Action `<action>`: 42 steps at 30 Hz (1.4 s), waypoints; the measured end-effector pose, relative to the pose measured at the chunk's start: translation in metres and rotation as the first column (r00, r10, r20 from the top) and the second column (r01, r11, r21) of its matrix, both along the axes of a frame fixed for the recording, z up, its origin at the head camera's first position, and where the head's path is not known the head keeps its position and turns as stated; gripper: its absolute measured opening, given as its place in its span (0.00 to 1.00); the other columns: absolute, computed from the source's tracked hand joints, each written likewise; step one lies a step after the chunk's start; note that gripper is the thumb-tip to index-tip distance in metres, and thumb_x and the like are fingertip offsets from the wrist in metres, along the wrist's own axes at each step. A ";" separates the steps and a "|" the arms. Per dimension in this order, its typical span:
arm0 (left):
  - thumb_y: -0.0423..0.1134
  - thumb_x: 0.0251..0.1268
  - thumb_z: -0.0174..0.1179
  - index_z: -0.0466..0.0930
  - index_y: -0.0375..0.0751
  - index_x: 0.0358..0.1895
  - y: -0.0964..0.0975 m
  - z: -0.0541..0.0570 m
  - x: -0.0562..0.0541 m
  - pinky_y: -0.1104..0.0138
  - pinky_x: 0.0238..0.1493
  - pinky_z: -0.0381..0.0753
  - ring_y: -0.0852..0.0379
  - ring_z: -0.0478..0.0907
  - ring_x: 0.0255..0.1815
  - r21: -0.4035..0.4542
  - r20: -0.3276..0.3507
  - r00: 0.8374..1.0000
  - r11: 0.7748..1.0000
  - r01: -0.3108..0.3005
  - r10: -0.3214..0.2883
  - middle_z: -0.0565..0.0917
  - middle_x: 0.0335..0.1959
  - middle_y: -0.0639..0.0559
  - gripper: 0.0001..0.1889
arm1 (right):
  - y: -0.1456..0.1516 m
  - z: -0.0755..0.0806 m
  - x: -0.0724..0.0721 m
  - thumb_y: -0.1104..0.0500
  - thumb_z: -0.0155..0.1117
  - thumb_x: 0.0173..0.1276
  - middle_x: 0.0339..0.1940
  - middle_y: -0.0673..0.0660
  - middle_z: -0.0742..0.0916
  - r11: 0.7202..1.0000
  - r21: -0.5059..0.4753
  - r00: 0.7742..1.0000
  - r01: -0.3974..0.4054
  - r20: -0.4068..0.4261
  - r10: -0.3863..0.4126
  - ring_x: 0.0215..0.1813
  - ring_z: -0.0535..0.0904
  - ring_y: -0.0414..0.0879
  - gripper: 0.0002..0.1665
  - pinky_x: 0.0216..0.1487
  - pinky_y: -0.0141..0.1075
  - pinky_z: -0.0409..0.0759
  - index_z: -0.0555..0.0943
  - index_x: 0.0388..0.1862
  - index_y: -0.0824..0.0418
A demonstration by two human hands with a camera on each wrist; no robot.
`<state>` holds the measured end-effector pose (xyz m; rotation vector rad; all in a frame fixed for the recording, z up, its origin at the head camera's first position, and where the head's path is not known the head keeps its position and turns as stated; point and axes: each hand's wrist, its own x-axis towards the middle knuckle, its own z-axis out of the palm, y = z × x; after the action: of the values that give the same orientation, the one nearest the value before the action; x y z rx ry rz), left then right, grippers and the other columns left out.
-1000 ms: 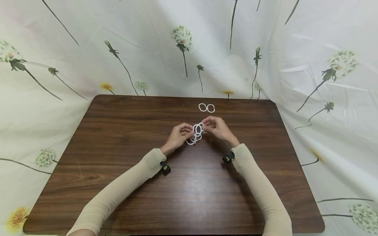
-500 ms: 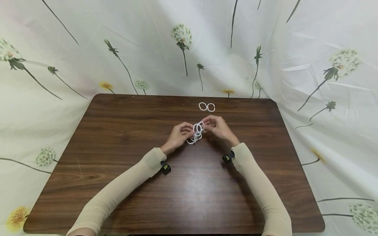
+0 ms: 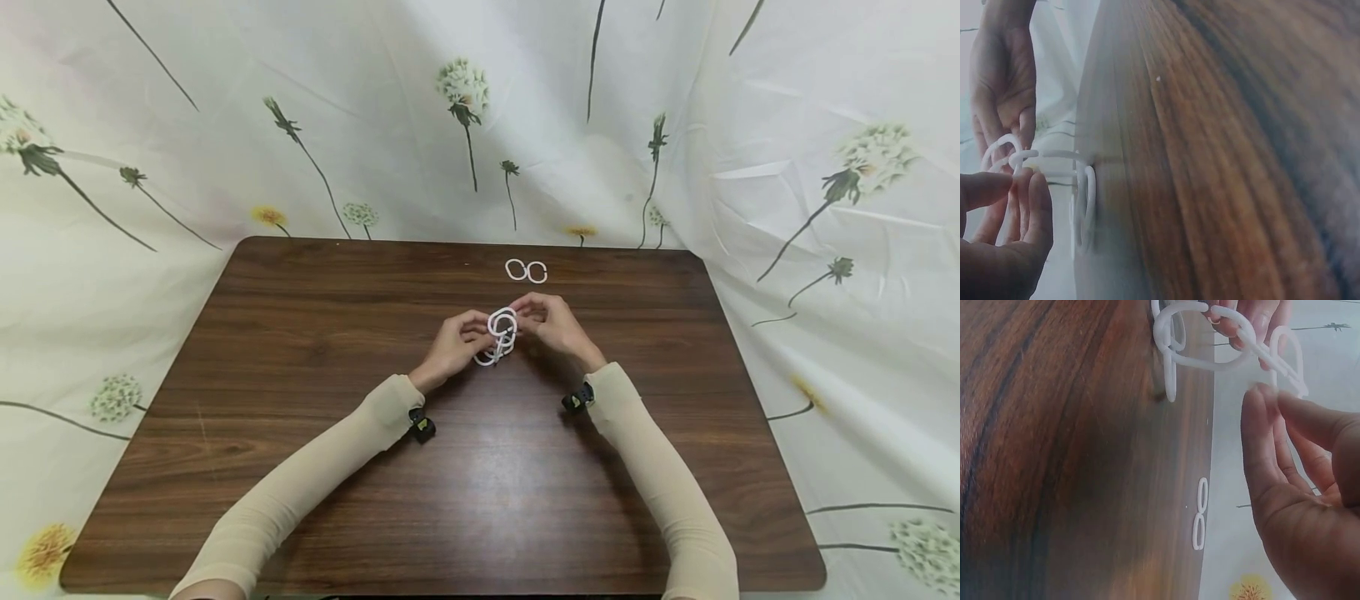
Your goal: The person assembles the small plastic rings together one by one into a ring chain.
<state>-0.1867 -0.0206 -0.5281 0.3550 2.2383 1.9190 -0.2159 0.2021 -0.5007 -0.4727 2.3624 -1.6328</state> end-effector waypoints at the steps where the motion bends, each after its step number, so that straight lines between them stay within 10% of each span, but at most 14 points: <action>1: 0.25 0.67 0.65 0.81 0.27 0.56 0.000 0.001 0.000 0.73 0.44 0.90 0.41 0.89 0.46 0.000 -0.005 1.000 1.000 0.000 0.000 0.88 0.47 0.29 0.15 | 0.001 0.000 -0.001 0.71 0.64 0.74 0.48 0.75 0.87 1.000 0.000 1.000 0.001 -0.004 -0.001 0.42 0.89 0.46 0.14 0.47 0.38 0.93 0.82 0.56 0.72; 8: 0.27 0.70 0.64 0.83 0.27 0.55 -0.005 0.001 0.000 0.77 0.41 0.86 0.36 0.88 0.47 -0.019 -0.033 0.999 1.000 -0.004 0.003 0.88 0.47 0.29 0.13 | 0.008 0.009 -0.004 0.70 0.64 0.75 0.48 0.78 0.85 0.998 -0.049 0.999 0.042 0.000 -0.042 0.45 0.88 0.65 0.17 0.51 0.57 0.91 0.78 0.57 0.80; 17: 0.28 0.70 0.65 0.83 0.26 0.55 -0.008 -0.002 -0.002 0.77 0.41 0.86 0.40 0.89 0.45 -0.025 -0.032 0.999 1.000 -0.012 0.011 0.89 0.46 0.30 0.13 | 0.011 0.020 -0.006 0.69 0.64 0.75 0.50 0.82 0.82 0.996 -0.075 0.999 0.040 -0.015 -0.041 0.41 0.90 0.57 0.15 0.53 0.61 0.89 0.80 0.56 0.77; 24: 0.29 0.70 0.65 0.85 0.28 0.52 -0.009 -0.002 -0.002 0.73 0.45 0.88 0.41 0.90 0.46 -0.039 -0.054 0.998 0.999 -0.032 0.029 0.89 0.47 0.31 0.11 | 0.007 0.023 -0.004 0.68 0.65 0.75 0.41 0.65 0.88 0.998 -0.060 0.999 0.021 -0.038 -0.023 0.37 0.89 0.47 0.14 0.51 0.58 0.91 0.82 0.55 0.75; 30: 0.31 0.71 0.66 0.87 0.31 0.52 -0.012 -0.003 -0.003 0.76 0.44 0.86 0.42 0.89 0.48 -0.065 -0.057 0.997 0.997 -0.048 0.044 0.90 0.48 0.34 0.11 | 0.003 0.022 -0.003 0.68 0.64 0.75 0.45 0.78 0.85 0.998 -0.068 1.000 0.001 -0.024 -0.003 0.35 0.88 0.42 0.17 0.51 0.61 0.90 0.80 0.57 0.78; 42: 0.36 0.76 0.63 0.86 0.29 0.53 -0.007 0.007 -0.007 0.47 0.55 0.91 0.30 0.87 0.51 0.086 -0.016 0.997 0.994 -0.068 0.070 0.89 0.50 0.30 0.13 | 0.004 0.020 -0.002 0.64 0.65 0.76 0.48 0.80 0.85 1.000 -0.010 1.000 -0.018 -0.017 0.017 0.38 0.88 0.44 0.17 0.52 0.61 0.89 0.83 0.57 0.74</action>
<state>-0.1937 -0.0278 -0.5208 0.3127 2.2128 2.0597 -0.2179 0.2059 -0.4806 -0.5097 2.3569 -1.6398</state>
